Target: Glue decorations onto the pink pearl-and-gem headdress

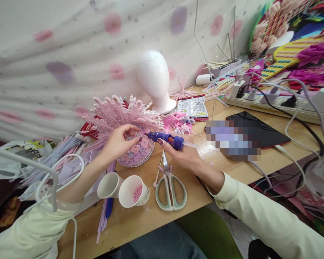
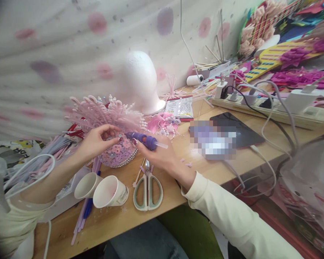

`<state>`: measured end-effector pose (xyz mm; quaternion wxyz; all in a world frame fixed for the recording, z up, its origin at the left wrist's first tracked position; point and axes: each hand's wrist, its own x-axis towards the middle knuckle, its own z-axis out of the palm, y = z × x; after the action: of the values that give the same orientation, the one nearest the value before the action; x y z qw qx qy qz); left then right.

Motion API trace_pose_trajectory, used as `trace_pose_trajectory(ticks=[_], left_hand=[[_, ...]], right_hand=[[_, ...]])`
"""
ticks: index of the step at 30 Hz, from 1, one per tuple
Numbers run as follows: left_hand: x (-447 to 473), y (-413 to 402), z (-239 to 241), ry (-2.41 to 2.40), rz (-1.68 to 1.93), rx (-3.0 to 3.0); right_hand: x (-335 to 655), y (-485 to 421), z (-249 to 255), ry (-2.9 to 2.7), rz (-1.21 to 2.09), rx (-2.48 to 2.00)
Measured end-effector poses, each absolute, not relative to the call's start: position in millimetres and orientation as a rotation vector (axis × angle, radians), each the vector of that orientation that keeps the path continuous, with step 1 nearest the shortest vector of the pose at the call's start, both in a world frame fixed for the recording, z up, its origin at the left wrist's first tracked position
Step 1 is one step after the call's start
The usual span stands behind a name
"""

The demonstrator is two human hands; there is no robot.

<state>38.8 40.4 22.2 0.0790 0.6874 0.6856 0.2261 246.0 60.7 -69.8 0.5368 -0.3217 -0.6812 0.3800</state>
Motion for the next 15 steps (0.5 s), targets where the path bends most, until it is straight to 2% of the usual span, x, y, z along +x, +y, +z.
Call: trace_pose_trajectory(ticks=[6,15], left_hand=[[32.2,40.8,16.8,2.023,0.623,2.249],[31.4,39.0,26.4,1.983,0.660,2.102]], right_hand=[[246.6,60.7,-69.4,-1.637,0.896,-0.743],[245.8,60.5,-69.3,-1.642,0.904,-0.752]])
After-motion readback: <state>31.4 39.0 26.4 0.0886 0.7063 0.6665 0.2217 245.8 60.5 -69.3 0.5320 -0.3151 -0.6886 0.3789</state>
